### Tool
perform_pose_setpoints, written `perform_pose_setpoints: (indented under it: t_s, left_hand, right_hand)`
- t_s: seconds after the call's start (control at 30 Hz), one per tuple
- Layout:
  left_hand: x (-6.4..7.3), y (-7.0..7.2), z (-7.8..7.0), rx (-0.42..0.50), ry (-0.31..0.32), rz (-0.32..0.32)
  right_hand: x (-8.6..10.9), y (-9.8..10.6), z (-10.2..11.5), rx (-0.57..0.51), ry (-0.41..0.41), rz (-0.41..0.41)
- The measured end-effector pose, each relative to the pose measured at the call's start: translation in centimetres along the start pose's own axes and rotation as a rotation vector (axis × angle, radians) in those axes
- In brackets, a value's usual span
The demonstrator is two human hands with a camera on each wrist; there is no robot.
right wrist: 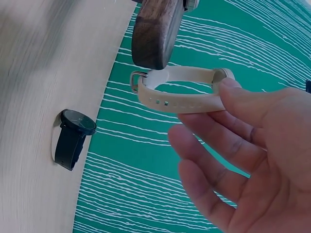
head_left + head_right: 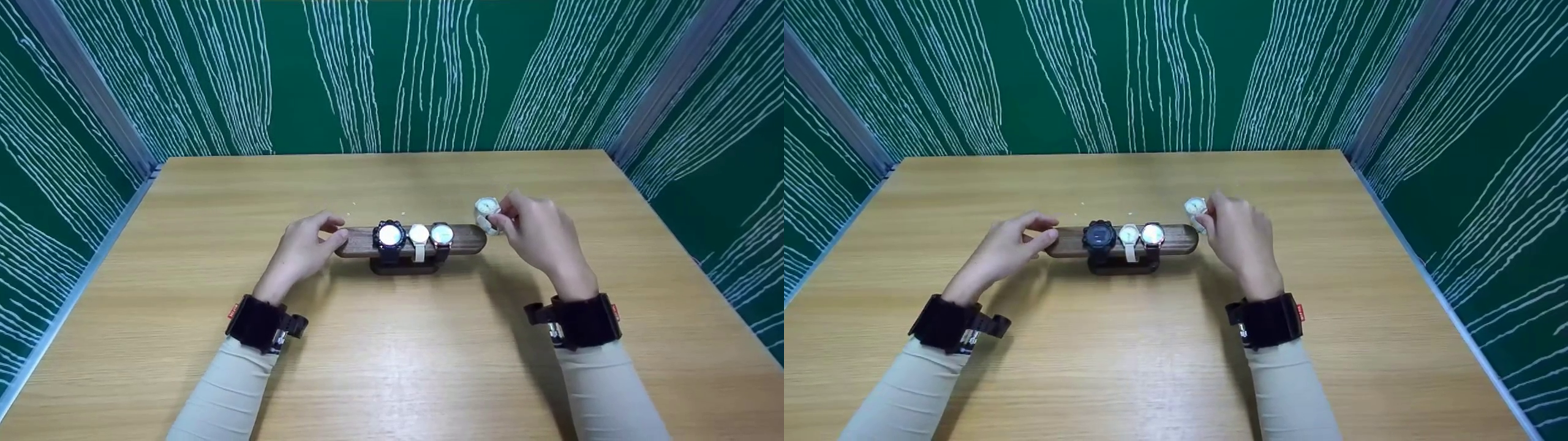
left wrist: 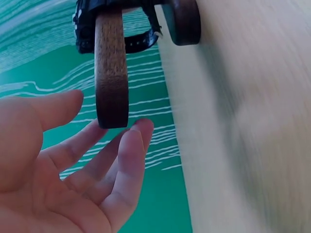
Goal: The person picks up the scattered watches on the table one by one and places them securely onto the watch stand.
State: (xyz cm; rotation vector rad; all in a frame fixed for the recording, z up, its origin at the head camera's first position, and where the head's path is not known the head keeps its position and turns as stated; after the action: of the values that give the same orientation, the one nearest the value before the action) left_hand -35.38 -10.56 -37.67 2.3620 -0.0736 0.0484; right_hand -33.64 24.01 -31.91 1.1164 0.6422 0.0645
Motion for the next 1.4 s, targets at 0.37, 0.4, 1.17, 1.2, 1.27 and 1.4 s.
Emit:
perform_pose_setpoints:
  t_s: [0.37,0.4,1.17,1.2,1.27,1.4]
  left_hand:
    - [-0.1,-0.8,0.4,0.073,0.041,0.061]
    - [-0.2,-0.9,0.4,0.078,0.04,0.065]
    - [-0.1,-1.6,0.8,0.12,0.064,0.093]
    - [-0.1,-1.6,0.8,0.116,0.062,0.093]
    - [-0.1,-1.7,0.8,0.113,0.063,0.093]
    - [-0.2,-1.6,0.8,0.114,0.058,0.088]
  right_hand:
    - [0.0,-0.9,0.1,-0.013,-0.005,0.075]
    - [0.0,-1.0,0.1,-0.017,-0.003,0.081]
    - [0.7,-3.6,-0.5,-0.074,-0.087,0.272]
    - [0.7,-3.7,-0.5,-0.075,-0.091,0.276]
    - [0.8,-3.8,-0.6,-0.077,-0.102,0.287]
    - [0.9,-3.9,-0.5,-0.074,-0.113,0.305]
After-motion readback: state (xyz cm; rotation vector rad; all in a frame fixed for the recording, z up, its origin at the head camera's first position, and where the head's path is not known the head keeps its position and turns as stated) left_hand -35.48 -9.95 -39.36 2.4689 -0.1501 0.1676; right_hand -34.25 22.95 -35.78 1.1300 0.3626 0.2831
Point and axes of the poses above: each hand's wrist, its own x-axis away from the middle knuckle, its own y-axis out of the back of the hand, z = x × y, the point moved 10 cm from there along -x, towards the middle knuckle, and after that the axes turned 12 degrees about y, right-handed, at the moved point
